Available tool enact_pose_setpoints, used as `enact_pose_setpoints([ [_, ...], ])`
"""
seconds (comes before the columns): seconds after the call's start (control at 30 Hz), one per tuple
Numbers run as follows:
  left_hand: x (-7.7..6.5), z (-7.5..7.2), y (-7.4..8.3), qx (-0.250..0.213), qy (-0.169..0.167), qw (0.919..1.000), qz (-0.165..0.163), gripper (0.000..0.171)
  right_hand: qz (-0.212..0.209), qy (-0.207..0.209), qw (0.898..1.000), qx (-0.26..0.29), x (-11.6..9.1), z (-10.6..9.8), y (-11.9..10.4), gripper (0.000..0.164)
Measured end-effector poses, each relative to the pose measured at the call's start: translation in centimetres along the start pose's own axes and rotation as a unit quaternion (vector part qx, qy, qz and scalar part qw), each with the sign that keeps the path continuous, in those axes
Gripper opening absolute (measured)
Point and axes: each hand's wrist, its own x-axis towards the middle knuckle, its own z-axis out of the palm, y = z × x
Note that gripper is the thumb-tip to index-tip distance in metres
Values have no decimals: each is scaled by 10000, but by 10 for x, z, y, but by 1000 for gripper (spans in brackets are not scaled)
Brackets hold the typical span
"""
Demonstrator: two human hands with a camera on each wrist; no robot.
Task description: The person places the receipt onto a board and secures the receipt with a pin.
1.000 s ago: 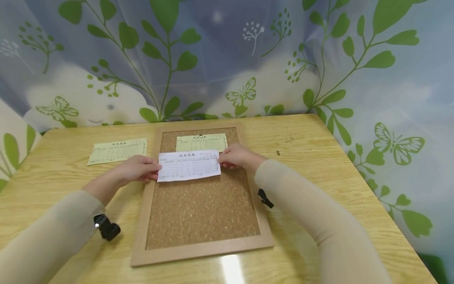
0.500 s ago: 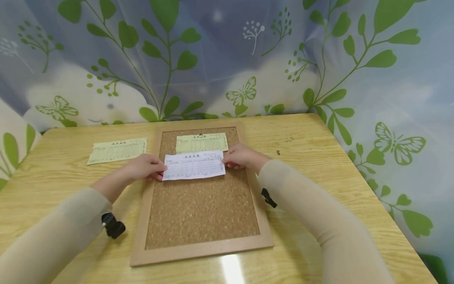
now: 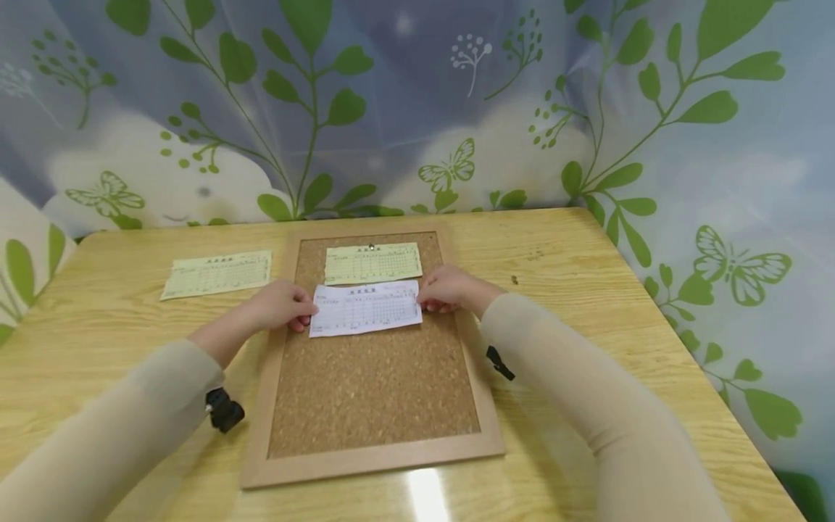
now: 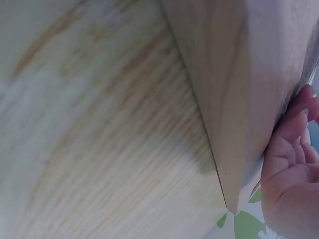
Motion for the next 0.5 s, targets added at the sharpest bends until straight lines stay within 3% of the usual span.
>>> enact_pose_setpoints([
  [0.17,-2,3,11,796,130,9967,-22,24,26,-75,9998,-176,0,-2,0,18],
  [0.27,-6,7,21,1534,393,9874,24,20,35,-23,9996,-297,-1,-2,0,20],
  [0.33,-9,11,26,2131,689,9744,208,28,14,30,9993,-377,-1,-1,-1,20],
  [0.4,-13,15,31,2696,934,9570,518,49,10,109,9990,-436,-2,0,-2,21],
  [0.5,-20,23,37,3316,965,9328,1028,71,2,175,9988,-467,-3,0,-4,21],
])
